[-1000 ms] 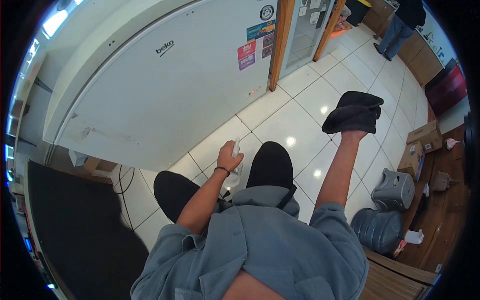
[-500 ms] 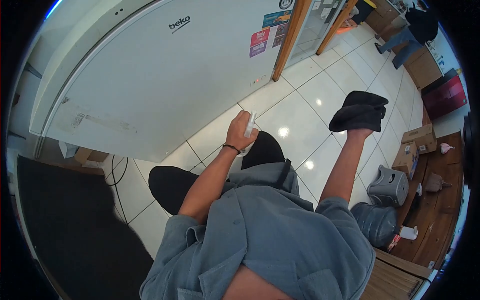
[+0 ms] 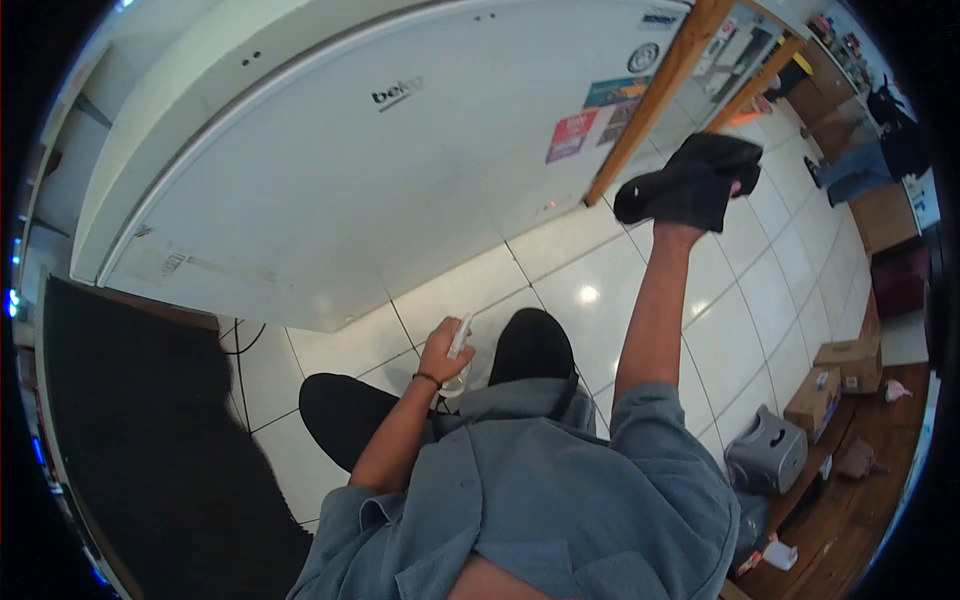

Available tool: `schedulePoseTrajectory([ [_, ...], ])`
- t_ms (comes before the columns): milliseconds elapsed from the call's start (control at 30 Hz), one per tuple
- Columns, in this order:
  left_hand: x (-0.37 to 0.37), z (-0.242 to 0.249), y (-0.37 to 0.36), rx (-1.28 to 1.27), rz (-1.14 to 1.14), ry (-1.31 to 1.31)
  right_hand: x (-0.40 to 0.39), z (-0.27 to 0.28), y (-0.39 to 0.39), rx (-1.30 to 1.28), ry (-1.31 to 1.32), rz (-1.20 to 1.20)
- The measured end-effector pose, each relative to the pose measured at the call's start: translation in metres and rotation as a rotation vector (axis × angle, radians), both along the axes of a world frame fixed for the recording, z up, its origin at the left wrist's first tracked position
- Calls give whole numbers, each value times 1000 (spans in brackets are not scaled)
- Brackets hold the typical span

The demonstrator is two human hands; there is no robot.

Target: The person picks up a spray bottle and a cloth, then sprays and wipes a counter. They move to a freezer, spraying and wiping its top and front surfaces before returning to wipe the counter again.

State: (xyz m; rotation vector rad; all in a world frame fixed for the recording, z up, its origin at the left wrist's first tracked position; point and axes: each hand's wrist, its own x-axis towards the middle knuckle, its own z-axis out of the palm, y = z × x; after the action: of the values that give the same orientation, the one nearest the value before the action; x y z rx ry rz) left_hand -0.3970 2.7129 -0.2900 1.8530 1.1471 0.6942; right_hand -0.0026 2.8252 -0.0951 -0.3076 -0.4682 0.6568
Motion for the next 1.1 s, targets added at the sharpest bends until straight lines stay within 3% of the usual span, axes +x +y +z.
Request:
schedulePoseTrajectory([
  [33, -4, 3, -4, 8, 45, -38, 14, 3, 32, -60, -66, -1],
  [67, -7, 7, -5, 19, 89, -77, 32, -4, 81, -91, -203, -162],
  [133, -10, 19, -12, 43, 182, -129, 7, 37, 132, -237, -327, -324],
  [167, -12, 25, -15, 52, 228, -156, -3, 39, 158, -284, -513, -475],
  [233, -16, 39, -20, 93, 285, -159, -52, 68, 175, -645, -616, -522],
  [333, -26, 52, -31, 102, 350, -170, -110, 69, 188, -611, -825, -921],
  [633, -41, 91, -45, 67, 347, -259, -321, 46, 120, -302, -1293, -817],
  [767, -47, 83, -50, 123, 339, -236, -426, 14, 74, -14, -1708, -528],
  [833, -51, 80, -51, 122, 335, -217, -458, -16, 78, 225, -1766, -883],
  [933, -56, 66, -54, 96, 372, -167, -440, -12, 93, 312, -1666, -1189],
  [1033, -52, 75, -55, 11, 390, -247, -383, 0, 107, 184, -1583, -937],
  [1100, -52, 80, -54, -18, 385, -250, -332, 14, 124, 21, -1529, -954],
])
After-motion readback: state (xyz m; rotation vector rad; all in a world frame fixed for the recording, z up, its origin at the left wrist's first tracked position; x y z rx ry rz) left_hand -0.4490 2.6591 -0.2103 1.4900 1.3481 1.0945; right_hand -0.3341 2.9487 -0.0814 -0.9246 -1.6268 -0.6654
